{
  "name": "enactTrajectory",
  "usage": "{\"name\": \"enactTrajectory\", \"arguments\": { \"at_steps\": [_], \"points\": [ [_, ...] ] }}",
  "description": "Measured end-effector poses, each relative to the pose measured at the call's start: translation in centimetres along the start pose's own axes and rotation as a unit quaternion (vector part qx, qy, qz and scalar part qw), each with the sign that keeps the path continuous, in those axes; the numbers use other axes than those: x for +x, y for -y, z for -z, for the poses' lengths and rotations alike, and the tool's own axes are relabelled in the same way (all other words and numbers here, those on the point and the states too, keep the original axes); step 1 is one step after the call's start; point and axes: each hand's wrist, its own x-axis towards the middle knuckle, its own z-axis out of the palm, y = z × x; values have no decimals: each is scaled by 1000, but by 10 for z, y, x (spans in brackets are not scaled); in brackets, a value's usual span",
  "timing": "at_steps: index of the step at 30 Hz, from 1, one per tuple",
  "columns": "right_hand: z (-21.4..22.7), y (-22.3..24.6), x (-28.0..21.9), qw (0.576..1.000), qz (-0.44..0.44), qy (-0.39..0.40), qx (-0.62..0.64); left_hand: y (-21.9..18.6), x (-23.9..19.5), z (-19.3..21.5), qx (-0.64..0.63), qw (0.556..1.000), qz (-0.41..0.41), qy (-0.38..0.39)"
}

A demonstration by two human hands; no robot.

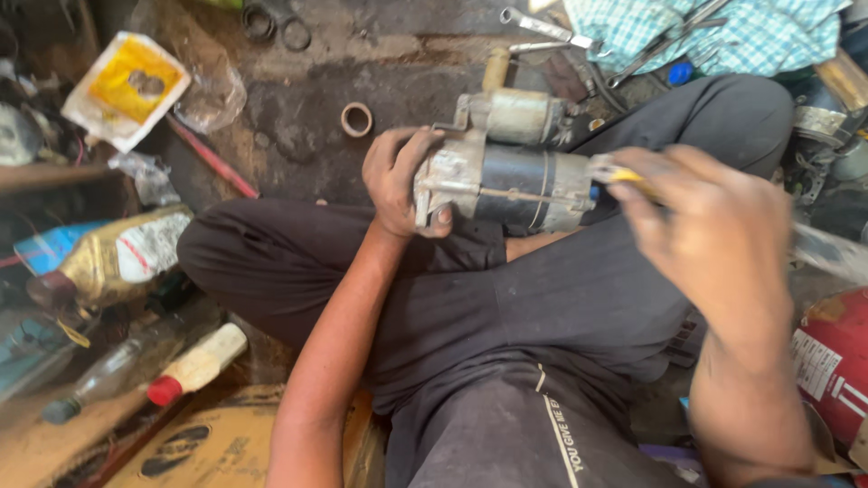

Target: The person sits on the floor and uses a screwdriver to remove screws from a starter motor. They rotate the motor to access different sides and continue unscrewing fasteners throughout the clip.

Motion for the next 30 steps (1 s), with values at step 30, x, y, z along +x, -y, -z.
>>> {"name": "enactTrajectory", "arguments": {
  "at_steps": [30],
  "points": [
    [-84,-31,-74,700,-323,-2,637,-63,39,7,110,990,-83,17]
  ]
}}
